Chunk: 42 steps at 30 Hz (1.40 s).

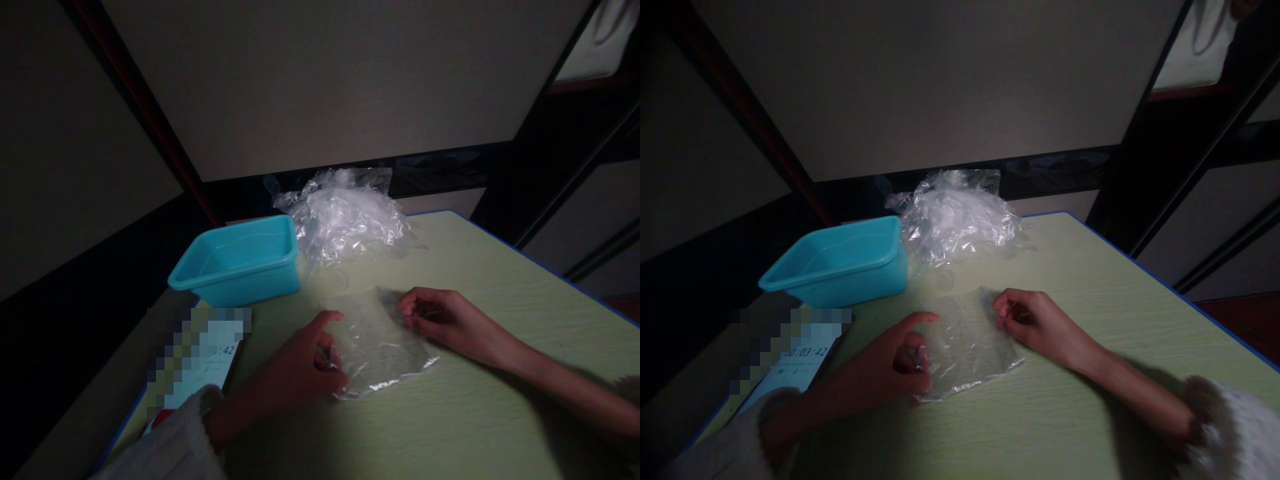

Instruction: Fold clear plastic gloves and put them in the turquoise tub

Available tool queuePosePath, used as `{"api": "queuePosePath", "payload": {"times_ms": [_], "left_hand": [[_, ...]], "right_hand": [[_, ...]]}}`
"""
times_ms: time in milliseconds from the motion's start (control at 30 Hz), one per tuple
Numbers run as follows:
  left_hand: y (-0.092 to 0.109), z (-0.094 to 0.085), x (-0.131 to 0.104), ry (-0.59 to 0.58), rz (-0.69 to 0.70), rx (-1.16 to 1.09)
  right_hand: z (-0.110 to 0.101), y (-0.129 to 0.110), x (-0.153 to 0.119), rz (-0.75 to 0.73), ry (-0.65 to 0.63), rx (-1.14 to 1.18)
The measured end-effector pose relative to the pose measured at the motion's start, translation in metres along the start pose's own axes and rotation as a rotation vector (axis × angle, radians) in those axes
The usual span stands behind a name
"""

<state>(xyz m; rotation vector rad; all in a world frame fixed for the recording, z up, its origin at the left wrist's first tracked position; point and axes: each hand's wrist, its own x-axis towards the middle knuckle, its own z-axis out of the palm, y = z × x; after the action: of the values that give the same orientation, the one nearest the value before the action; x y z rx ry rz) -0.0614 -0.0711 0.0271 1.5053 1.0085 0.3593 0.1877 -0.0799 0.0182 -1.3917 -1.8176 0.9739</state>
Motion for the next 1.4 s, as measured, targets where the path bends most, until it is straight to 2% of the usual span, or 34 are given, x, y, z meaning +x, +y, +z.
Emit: {"api": "queuePosePath", "payload": {"times_ms": [100, 367, 833, 1167, 1400], "left_hand": [[-0.0010, -0.0008, 0.0014, -0.015, 0.008, -0.071], [-0.0035, -0.0066, 0.0059, 0.025, 0.050, -0.063], [0.0062, -0.0068, -0.0001, 0.022, 0.053, 0.077], [-0.0024, -0.0032, 0.0070, -0.037, 0.035, -0.196], [-0.0008, -0.0013, 0.0033, -0.056, 0.009, -0.181]], "right_hand": [[-0.0006, -0.0010, -0.0009, 0.008, -0.003, -0.026], [-0.0027, -0.0029, -0.0011, 0.011, 0.015, -0.086], [-0.0028, -0.0016, -0.0003, 0.000, -0.004, -0.076], [-0.0026, -0.0035, -0.0007, 0.020, -0.005, -0.062], [-0.0024, -0.0044, -0.0013, 0.013, -0.001, -0.085]]}}
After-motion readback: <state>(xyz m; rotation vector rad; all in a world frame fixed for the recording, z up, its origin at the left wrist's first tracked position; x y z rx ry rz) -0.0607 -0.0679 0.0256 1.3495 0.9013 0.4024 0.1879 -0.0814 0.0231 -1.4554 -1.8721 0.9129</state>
